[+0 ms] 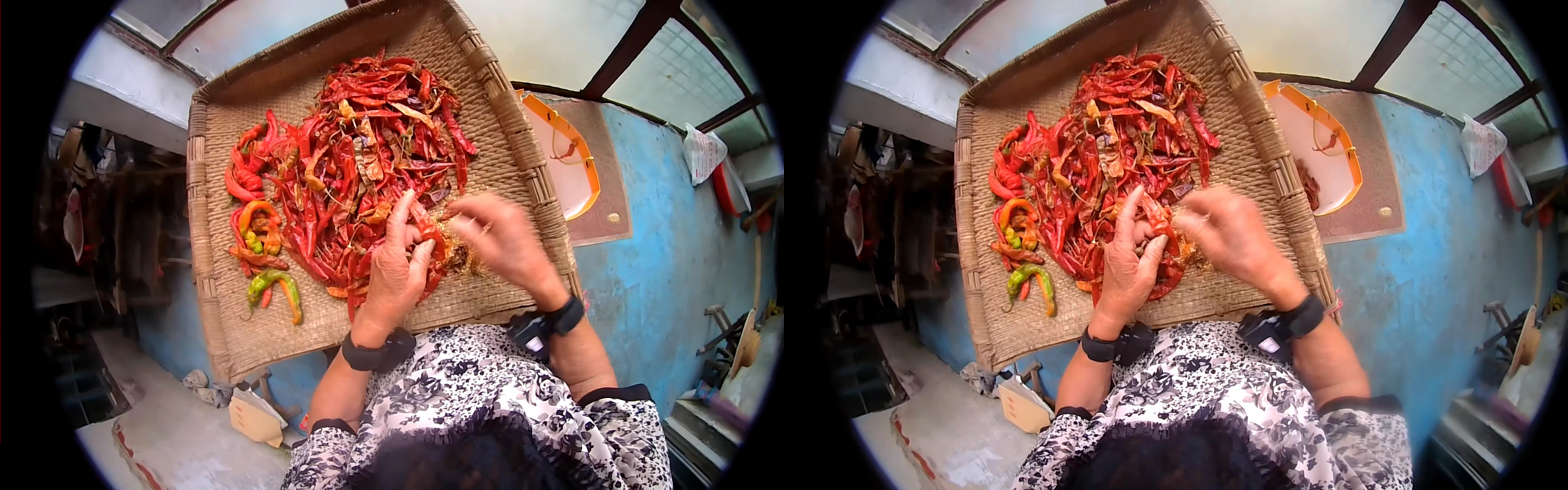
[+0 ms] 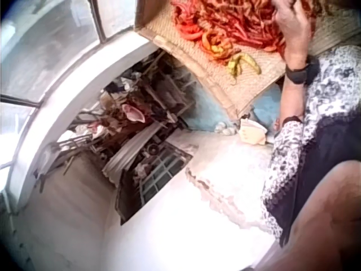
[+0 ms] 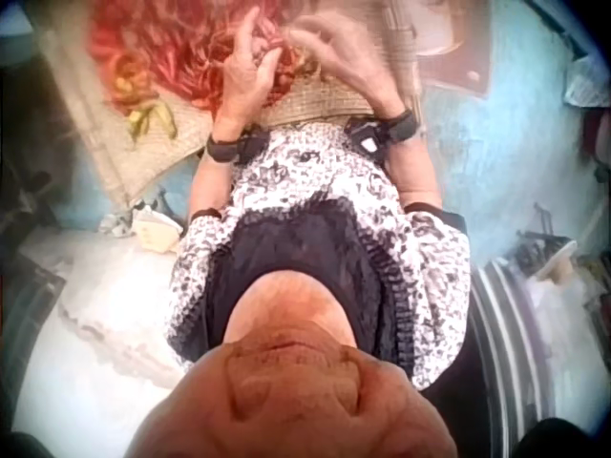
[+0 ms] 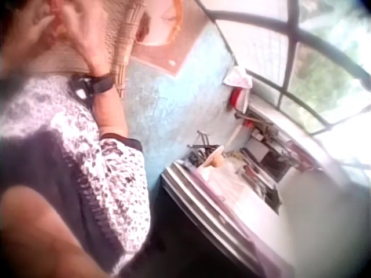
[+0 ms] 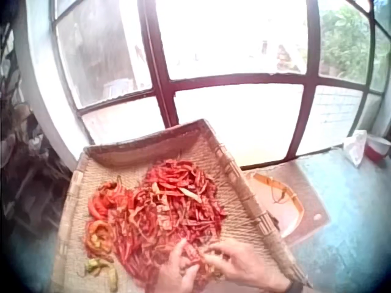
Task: Manually deseed and clean dried red and green chilies on a woven tray.
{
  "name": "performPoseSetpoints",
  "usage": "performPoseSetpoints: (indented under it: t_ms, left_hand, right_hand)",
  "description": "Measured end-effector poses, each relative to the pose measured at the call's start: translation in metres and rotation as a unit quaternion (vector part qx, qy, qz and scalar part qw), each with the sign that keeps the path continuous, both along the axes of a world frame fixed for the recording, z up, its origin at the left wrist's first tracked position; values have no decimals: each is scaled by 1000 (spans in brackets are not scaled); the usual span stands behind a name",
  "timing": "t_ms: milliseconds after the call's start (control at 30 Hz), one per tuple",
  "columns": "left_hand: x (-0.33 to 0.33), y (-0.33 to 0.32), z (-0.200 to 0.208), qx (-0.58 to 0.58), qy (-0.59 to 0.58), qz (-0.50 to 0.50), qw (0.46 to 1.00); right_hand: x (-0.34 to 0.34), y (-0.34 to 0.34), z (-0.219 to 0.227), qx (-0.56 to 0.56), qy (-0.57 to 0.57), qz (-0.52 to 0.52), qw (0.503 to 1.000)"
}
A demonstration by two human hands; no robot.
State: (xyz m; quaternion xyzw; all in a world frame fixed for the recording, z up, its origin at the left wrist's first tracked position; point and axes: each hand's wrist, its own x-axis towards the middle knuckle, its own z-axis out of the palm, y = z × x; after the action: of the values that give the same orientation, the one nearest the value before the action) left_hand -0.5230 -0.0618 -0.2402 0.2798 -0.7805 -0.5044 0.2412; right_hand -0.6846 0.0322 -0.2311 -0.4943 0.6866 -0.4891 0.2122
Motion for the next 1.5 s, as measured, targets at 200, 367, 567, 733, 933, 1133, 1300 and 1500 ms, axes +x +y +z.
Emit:
performPoseSetpoints:
  t_ms: [200,367,567,733,933,1133,1300,1500]
  left_hand:
    - [4,0,1,-40,-23,-28,999]
    - [13,-17,1,33,-4,50,998]
    - [2,-22,4,87,80,75,990]
    - [-5,-12,10,111,96,55,988]
    - [27,-44,7,-16,40,102,994]
    - [49,-129,10,-320,-171,230,903]
    - [54,-148,-17,-175,-204,184,945]
    - [28,-129,1,-141,-140,116,973]
  right_hand:
    - [18,-2,-11,-31,-100,-47,993]
    - [-48,26,31,-83,144,-258,952]
    - [-39,16,29,-51,209,-146,965]
    - [29,-10,-1,-25,-70,82,994]
    - [-2,2,19,-42,41,-42,997]
    - [-89,30,29,-19,118,-265,957]
    - [-45,-21,45,-54,396,-203,894]
    - [1,-106,-8,1,128,7,992]
